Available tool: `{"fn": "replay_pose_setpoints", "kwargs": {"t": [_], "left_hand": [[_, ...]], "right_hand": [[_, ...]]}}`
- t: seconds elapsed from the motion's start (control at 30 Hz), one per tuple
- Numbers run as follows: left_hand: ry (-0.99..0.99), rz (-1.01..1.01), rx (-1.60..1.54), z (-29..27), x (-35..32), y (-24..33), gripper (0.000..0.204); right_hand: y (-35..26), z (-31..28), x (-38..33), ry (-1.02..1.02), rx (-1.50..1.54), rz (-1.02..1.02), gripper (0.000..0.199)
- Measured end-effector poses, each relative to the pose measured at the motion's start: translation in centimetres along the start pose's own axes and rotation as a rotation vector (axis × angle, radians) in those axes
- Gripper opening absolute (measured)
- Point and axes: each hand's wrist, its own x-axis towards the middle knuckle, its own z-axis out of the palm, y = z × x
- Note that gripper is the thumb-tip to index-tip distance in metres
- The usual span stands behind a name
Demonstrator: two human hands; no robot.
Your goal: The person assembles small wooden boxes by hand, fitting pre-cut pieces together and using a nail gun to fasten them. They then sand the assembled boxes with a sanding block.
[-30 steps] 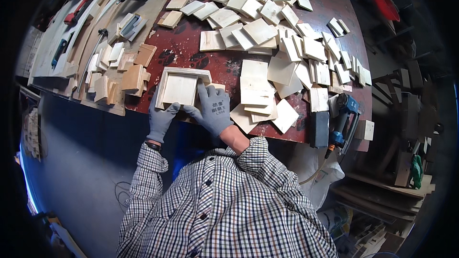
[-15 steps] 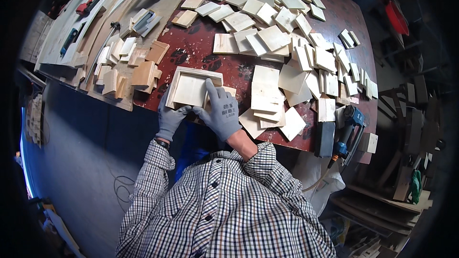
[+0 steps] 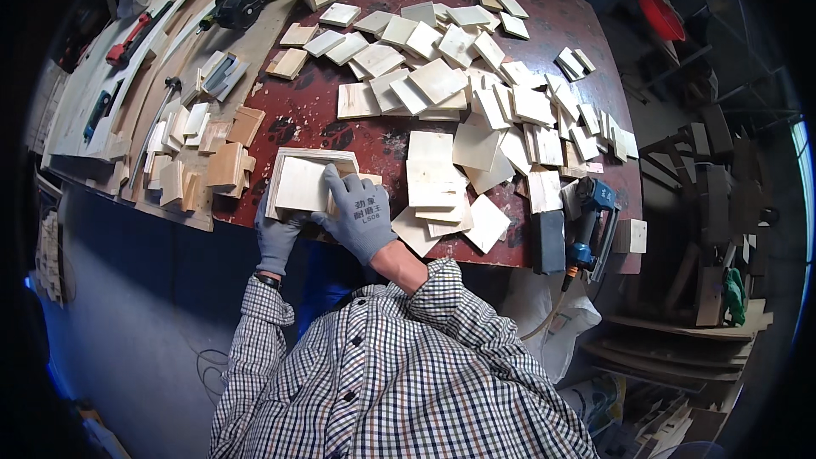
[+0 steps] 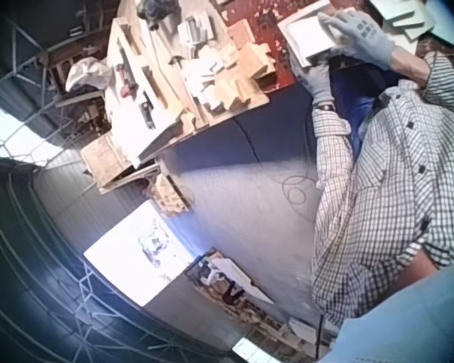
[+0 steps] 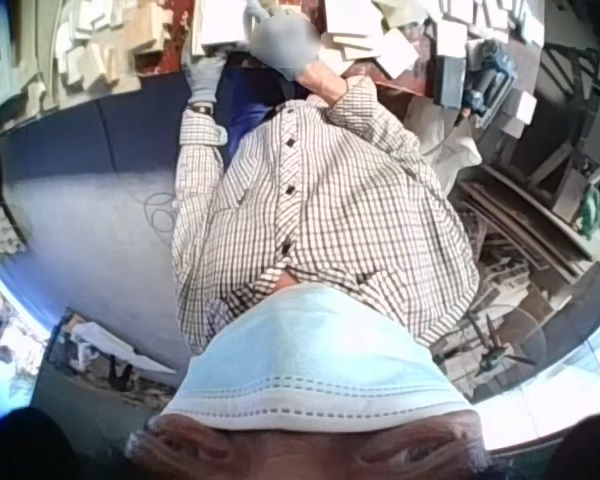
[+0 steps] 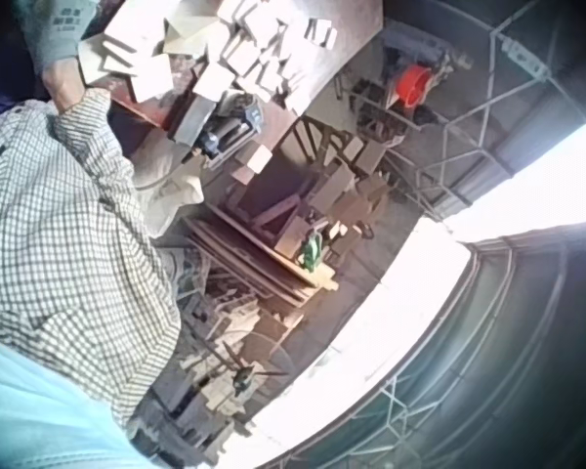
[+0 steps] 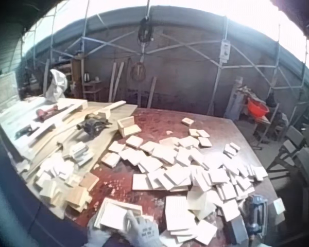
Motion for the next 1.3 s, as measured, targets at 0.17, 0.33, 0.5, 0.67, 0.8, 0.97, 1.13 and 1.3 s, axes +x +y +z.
{"fn": "replay_pose_setpoints", "kwargs": {"t": [0.17, 0.33, 0.5, 0.67, 0.8, 0.97, 1.13, 1.3], "left_hand": [[0.001, 0.010, 0.063, -0.1, -0.2, -0.8, 0.089], [0.003, -0.007, 0.042, -0.2, -0.3, -0.4, 0.091], [0.040, 0.023, 0.153, 0.0, -0.7, -0.9, 0.091], [0.024, 0.053, 0.105, -0.3, 0.1, 0.8, 0.103], [0.033, 0.065, 0.161, -0.5, -0.4, -0.2, 0.102], [0.051, 0.080, 0.188, -0.6, -0.3, 0.3, 0.107], [0.012, 0.045, 0.144, -0.2, -0.1, -0.4, 0.101], [0.066, -0.043, -0.037, 0.3, -0.6, -0.6, 0.099]], "right_hand": [[-0.1, -0.9, 0.4, 0.094, -0.017, -0.195, 0.063], [-0.4, -1.3, 0.5, 0.102, -0.034, -0.232, 0.049], [-0.7, -2.8, 1.4, 0.286, 0.108, -0.316, 0.031], [-0.1, -5.6, -0.1, 0.010, 1.250, 0.277, 0.045], [-1.5, -8.1, -1.5, 0.065, 1.231, 0.254, 0.050], [-0.1, -8.2, -3.4, 0.111, 1.167, 0.160, 0.050], [-1.4, -9.5, -3.1, 0.060, 1.226, 0.126, 0.047], [-0.8, -8.8, -3.6, 0.088, 1.319, 0.239, 0.043]]}}
